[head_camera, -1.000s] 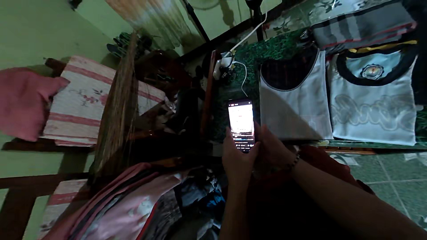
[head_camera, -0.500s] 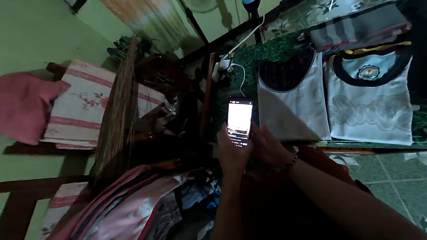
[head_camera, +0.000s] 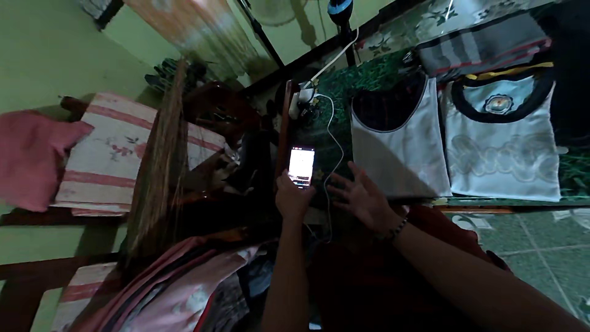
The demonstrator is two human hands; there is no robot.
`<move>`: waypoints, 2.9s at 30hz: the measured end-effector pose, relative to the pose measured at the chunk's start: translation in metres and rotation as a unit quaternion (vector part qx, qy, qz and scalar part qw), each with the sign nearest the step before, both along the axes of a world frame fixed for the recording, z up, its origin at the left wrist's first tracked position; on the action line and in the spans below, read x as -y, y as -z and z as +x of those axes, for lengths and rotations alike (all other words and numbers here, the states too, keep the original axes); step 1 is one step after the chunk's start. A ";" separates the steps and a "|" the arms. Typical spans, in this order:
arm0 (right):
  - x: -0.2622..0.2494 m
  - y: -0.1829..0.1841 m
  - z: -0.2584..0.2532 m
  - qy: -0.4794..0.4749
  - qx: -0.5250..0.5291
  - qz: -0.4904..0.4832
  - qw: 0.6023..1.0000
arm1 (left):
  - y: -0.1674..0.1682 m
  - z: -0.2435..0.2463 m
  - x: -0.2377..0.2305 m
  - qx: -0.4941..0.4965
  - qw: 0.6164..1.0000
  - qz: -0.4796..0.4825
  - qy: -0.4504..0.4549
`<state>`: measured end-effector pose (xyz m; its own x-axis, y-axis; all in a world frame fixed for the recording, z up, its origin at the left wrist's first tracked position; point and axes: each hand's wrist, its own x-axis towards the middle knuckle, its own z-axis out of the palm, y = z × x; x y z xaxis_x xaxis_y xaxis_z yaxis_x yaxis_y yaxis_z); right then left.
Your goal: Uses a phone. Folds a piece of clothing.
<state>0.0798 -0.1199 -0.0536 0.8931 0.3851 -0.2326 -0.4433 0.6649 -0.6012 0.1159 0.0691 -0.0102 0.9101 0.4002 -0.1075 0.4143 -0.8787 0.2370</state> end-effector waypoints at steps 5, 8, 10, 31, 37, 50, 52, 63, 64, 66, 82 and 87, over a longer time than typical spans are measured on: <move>0.001 0.004 -0.001 0.004 0.020 0.005 1.000 | 0.012 0.020 -0.016 -0.051 0.999 0.011 0.001; -0.001 0.004 0.000 -0.004 0.011 0.011 1.000 | 0.015 0.028 -0.017 -0.068 0.998 0.012 0.001; -0.001 0.004 0.001 -0.006 0.008 0.017 1.000 | 0.016 0.032 -0.014 -0.076 0.997 0.021 0.003; 0.000 -0.003 -0.002 -0.013 0.009 0.014 1.000 | 0.035 0.049 -0.011 -0.101 0.994 -0.009 -0.028; 0.001 -0.008 -0.005 -0.022 0.020 0.011 0.999 | 0.034 0.045 -0.012 -0.083 0.996 -0.039 -0.018; 0.016 -0.033 -0.030 -0.139 0.252 -0.372 0.882 | -0.004 -0.095 0.033 -0.080 0.958 -0.235 0.141; 0.024 -0.051 -0.038 -0.181 0.257 -0.401 0.860 | -0.006 -0.116 0.033 -0.155 0.927 -0.305 0.151; 0.072 -0.040 -0.044 -0.465 0.317 -0.611 0.557 | 0.007 -0.139 0.047 -0.360 0.843 -0.286 0.278; 0.075 -0.040 -0.043 -0.474 0.323 -0.604 0.553 | 0.007 -0.137 0.046 -0.359 0.842 -0.284 0.284; 0.078 -0.042 -0.040 -0.490 0.332 -0.591 0.548 | 0.007 -0.133 0.040 -0.357 0.842 -0.286 0.288; 0.186 -0.090 -0.019 -0.397 0.387 -0.661 0.505 | -0.059 -0.169 -0.051 -0.191 0.942 -0.049 0.271; 0.221 -0.097 -0.038 -0.305 0.413 -0.693 0.507 | -0.083 -0.215 -0.061 -0.077 0.972 -0.024 0.222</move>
<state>0.0415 -0.3406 0.0434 0.7197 0.6260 -0.3003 0.4705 -0.7578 -0.4521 -0.0995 0.1299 0.0725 0.9636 -0.0365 -0.2648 0.0313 -0.9684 0.2473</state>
